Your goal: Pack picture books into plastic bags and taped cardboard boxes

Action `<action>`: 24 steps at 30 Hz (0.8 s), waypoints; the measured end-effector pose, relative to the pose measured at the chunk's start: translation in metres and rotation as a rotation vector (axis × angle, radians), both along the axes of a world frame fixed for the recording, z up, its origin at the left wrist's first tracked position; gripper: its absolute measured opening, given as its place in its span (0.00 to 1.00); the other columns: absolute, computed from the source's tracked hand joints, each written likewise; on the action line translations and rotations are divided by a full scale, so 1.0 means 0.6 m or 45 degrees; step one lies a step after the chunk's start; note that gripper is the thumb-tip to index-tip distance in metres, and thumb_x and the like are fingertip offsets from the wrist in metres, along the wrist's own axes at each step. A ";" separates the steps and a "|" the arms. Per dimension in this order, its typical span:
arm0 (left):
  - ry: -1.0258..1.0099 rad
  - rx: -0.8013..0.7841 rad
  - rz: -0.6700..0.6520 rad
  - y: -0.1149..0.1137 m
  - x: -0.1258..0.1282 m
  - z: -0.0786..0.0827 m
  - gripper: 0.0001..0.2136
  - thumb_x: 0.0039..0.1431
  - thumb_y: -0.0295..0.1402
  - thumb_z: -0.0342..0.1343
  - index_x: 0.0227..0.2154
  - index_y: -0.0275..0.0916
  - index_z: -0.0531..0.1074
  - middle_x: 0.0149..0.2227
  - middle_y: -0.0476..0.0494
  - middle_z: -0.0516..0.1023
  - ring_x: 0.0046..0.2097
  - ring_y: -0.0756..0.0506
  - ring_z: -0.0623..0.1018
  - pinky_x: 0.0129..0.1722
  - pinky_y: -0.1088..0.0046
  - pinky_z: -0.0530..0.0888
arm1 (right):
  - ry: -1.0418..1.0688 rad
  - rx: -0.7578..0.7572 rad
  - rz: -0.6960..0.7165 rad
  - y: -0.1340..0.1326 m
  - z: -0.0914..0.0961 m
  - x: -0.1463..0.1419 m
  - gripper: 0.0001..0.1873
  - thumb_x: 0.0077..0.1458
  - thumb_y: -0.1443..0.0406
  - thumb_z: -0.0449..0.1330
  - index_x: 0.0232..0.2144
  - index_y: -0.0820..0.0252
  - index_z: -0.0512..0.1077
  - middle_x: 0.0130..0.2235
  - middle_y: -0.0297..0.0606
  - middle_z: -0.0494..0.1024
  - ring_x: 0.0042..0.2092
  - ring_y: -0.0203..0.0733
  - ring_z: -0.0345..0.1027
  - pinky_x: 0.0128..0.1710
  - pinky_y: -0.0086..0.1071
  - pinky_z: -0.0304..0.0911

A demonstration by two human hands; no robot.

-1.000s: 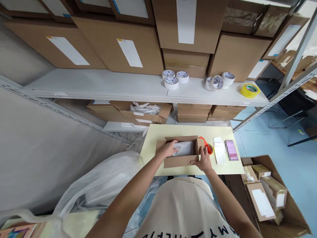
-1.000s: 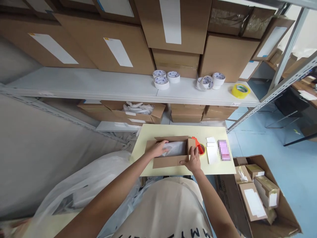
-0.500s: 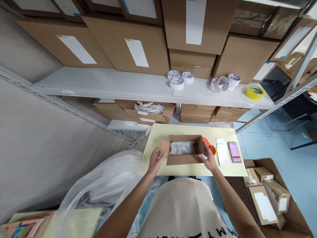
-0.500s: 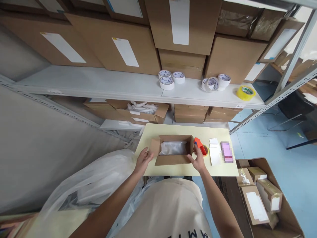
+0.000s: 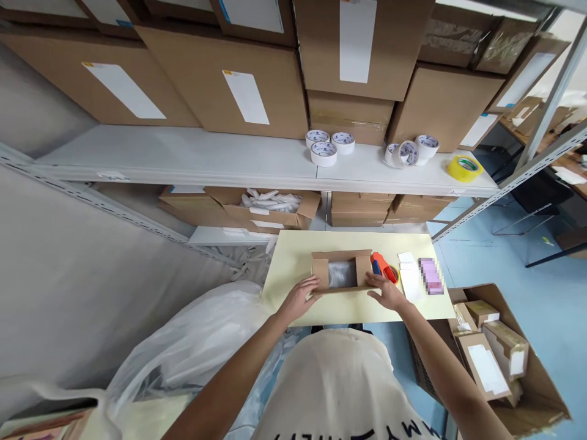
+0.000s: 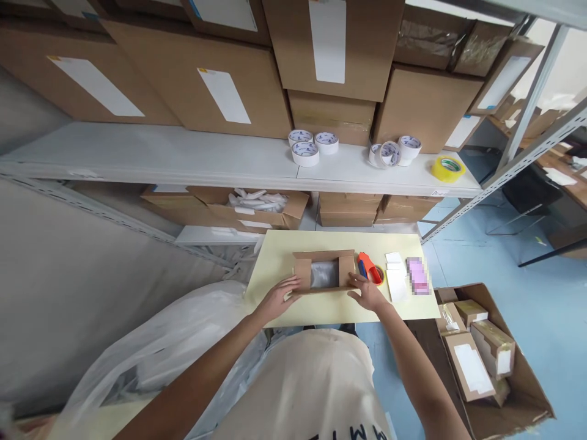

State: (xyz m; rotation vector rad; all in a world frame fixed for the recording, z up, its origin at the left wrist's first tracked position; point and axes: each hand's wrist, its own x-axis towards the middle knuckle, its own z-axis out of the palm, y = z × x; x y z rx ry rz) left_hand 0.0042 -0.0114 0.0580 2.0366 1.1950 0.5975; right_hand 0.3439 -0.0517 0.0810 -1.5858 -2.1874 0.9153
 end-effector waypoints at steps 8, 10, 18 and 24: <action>-0.188 0.049 0.593 0.027 0.028 -0.028 0.28 0.52 0.36 0.60 0.56 0.38 0.62 0.57 0.31 0.69 0.59 0.36 0.70 0.57 0.55 0.69 | 0.045 0.138 -0.509 0.060 -0.007 -0.036 0.48 0.49 0.65 0.63 0.67 0.57 0.45 0.62 0.50 0.63 0.58 0.52 0.66 0.54 0.48 0.66; -0.242 -0.032 0.606 0.027 0.030 -0.038 0.33 0.53 0.36 0.59 0.61 0.39 0.56 0.61 0.29 0.64 0.59 0.36 0.71 0.56 0.55 0.70 | 0.066 0.088 -0.437 0.075 -0.003 -0.037 0.52 0.48 0.66 0.63 0.68 0.58 0.39 0.62 0.52 0.62 0.61 0.52 0.62 0.57 0.48 0.63; -0.013 0.074 0.488 0.020 0.012 -0.030 0.28 0.59 0.32 0.49 0.63 0.37 0.56 0.64 0.28 0.61 0.64 0.36 0.65 0.59 0.55 0.68 | -0.160 0.024 -0.116 0.076 -0.004 -0.051 0.27 0.59 0.66 0.53 0.61 0.58 0.61 0.67 0.47 0.57 0.65 0.49 0.57 0.57 0.48 0.63; 0.493 0.363 0.045 0.030 0.062 0.024 0.27 0.60 0.35 0.49 0.63 0.38 0.61 0.68 0.35 0.55 0.70 0.34 0.52 0.67 0.49 0.49 | -0.113 0.024 -0.126 0.072 -0.006 -0.072 0.27 0.63 0.65 0.47 0.63 0.65 0.59 0.69 0.48 0.51 0.67 0.51 0.53 0.58 0.44 0.62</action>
